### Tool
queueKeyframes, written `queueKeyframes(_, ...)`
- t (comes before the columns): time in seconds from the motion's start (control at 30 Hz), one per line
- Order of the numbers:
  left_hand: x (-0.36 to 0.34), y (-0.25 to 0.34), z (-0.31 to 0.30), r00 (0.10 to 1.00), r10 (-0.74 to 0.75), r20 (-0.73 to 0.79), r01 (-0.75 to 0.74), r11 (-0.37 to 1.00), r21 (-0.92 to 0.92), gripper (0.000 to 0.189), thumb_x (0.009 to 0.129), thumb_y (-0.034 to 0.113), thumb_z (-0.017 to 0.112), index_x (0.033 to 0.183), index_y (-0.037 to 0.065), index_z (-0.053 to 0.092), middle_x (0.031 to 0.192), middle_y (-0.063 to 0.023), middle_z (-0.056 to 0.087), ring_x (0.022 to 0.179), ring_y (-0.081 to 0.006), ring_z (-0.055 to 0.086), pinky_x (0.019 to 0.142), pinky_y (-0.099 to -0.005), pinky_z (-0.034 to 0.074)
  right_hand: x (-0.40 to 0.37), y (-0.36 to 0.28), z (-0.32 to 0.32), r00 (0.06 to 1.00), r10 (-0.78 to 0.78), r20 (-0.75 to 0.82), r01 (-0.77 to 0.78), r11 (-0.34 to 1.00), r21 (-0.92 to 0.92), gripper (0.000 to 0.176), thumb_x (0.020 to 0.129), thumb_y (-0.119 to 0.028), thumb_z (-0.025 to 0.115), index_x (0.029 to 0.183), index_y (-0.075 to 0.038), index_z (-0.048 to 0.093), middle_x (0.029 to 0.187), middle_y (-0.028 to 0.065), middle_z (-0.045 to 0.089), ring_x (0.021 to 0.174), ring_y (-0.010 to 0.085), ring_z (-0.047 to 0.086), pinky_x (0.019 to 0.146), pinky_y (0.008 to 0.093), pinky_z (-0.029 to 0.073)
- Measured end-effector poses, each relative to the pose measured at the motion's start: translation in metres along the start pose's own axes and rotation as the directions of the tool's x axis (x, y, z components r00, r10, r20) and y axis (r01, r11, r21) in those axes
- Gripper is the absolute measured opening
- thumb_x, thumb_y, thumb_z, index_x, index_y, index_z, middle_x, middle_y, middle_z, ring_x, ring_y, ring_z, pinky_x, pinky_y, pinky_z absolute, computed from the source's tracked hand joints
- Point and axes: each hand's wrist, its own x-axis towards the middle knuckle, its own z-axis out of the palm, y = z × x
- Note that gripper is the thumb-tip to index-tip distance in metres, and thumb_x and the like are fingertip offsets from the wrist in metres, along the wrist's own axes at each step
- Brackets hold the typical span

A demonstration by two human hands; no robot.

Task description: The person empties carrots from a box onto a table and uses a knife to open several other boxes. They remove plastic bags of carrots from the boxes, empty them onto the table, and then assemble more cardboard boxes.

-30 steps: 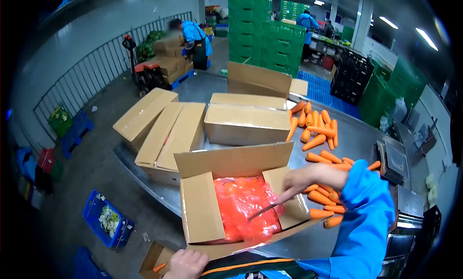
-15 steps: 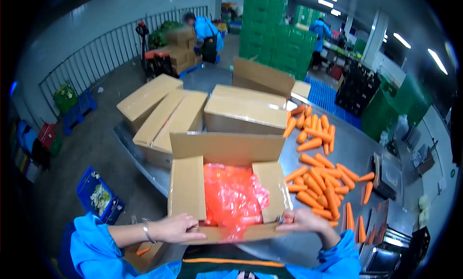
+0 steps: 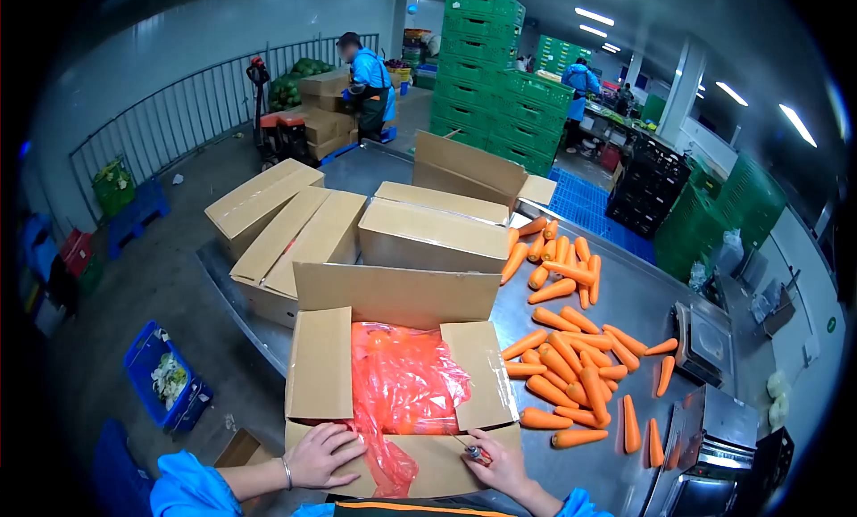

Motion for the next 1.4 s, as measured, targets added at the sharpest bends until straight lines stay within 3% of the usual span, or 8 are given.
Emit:
queueKeyframes(0.43, 0.004, 0.001, -0.071, 0.978, -0.19, -0.084, 0.207, 0.858, 0.47, 0.04, 0.078, 0.019, 0.058, 0.117, 0.012, 0.053, 0.127, -0.0091, 0.047, 0.109, -0.0159, 0.053, 0.105, -0.0455, 0.019, 0.001, -0.026, 0.014, 0.957, 0.155, -0.245, -0.169, 0.985, -0.038, 0.028, 0.071, -0.024, 0.072, 0.093, -0.009, 0.063, 0.071, 0.011, 0.063, 0.063, 0.0268, 0.063, 0.055, 0.0334, 0.048)
queueKeyframes(0.57, -0.021, -0.022, -0.078, 0.882, -0.403, -0.246, 0.446, 0.541, 0.713, 0.047, 0.071, 0.024, 0.06, 0.116, 0.012, 0.054, 0.13, -0.01, 0.044, 0.128, -0.0214, 0.031, 0.105, -0.0522, 0.011, -0.006, -0.009, 0.032, 0.935, 0.18, -0.306, -0.21, 0.975, -0.068, 0.022, 0.071, -0.015, 0.07, 0.091, -0.007, 0.063, 0.071, 0.011, 0.062, 0.053, 0.0225, 0.058, 0.051, 0.0311, 0.046)
queueKeyframes(0.83, -0.05, -0.041, -0.055, 0.614, -0.721, -0.32, 0.779, 0.488, 0.395, 0.056, 0.07, 0.038, 0.057, 0.121, 0.017, 0.054, 0.132, -0.0106, 0.043, 0.127, -0.0343, 0.026, 0.103, -0.0572, 0.01, -0.008, 0.005, 0.045, 0.896, 0.028, -0.443, -0.008, 0.999, 0.047, 0.013, 0.07, -0.003, 0.065, 0.081, -0.001, 0.058, 0.078, 0.0123, 0.064, 0.045, 0.0136, 0.047, 0.046, 0.0261, 0.039)
queueKeyframes(1.03, 0.009, -0.03, -0.097, 0.755, -0.633, 0.172, 0.505, 0.729, 0.462, 0.062, 0.071, 0.05, 0.058, 0.123, 0.017, 0.051, 0.122, -0.0092, 0.051, 0.118, -0.0287, 0.041, 0.102, -0.0597, 0.009, 0.0, 0.004, 0.026, 0.925, 0.223, -0.309, -0.21, 0.975, 0.076, 0.024, 0.071, -0.016, 0.069, 0.093, -0.005, 0.067, 0.048, 0.0035, 0.047, 0.043, 0.0068, 0.042, 0.044, 0.0254, 0.038)
queueKeyframes(1.1, 0.013, -0.015, -0.059, 0.928, -0.315, 0.2, 0.282, 0.943, 0.177, 0.071, 0.069, 0.055, 0.061, 0.128, 0.018, 0.046, 0.111, -0.0078, 0.055, 0.109, -0.0249, 0.048, 0.101, -0.0623, 0.01, -0.001, 0.018, 0.031, 0.923, 0.288, -0.254, -0.246, 0.951, 0.185, 0.023, 0.072, -0.016, 0.069, 0.091, -0.005, 0.067, 0.05, 0.002, 0.05, 0.044, 0.0062, 0.044, 0.043, 0.0248, 0.038)
queueKeyframes(1.23, 0.01, 0.009, -0.003, 0.932, -0.215, 0.292, 0.094, 0.921, 0.377, 0.095, 0.055, 0.072, 0.06, 0.133, 0.022, 0.039, 0.108, -0.0064, 0.051, 0.105, -0.023, 0.049, 0.099, -0.0634, 0.011, -0.01, 0.031, 0.043, 0.938, 0.276, -0.211, -0.244, 0.956, 0.164, 0.034, 0.08, -0.04, 0.059, 0.1, -0.013, 0.06, 0.099, 0.0066, 0.061, 0.082, 0.0215, 0.059, 0.07, 0.0337, 0.049)
queueKeyframes(1.3, 0.006, 0.001, 0.01, 0.93, -0.279, 0.24, 0.171, 0.905, 0.388, 0.098, 0.052, 0.074, 0.059, 0.133, 0.022, 0.039, 0.107, -0.0061, 0.05, 0.103, -0.0232, 0.048, 0.099, -0.0628, 0.01, -0.006, 0.019, 0.047, 0.854, 0.176, -0.49, -0.102, 0.979, 0.175, 0.022, 0.073, -0.016, 0.069, 0.091, -0.005, 0.067, 0.051, 0.0006, 0.051, 0.044, 0.0054, 0.045, 0.043, 0.0239, 0.038)
queueKeyframes(1.4, -0.008, 0.002, 0.029, 0.942, -0.312, 0.123, 0.242, 0.886, 0.397, 0.087, 0.058, 0.068, 0.06, 0.13, 0.022, 0.043, 0.103, -0.0054, 0.048, 0.097, -0.0235, 0.047, 0.099, -0.0604, 0.012, -0.004, 0.015, 0.063, 0.778, 0.201, -0.596, -0.117, 0.977, 0.177, 0.018, 0.074, -0.011, 0.065, 0.091, -0.005, 0.066, 0.053, -0.0008, 0.05, 0.044, 0.0032, 0.042, 0.041, 0.0214, 0.034)
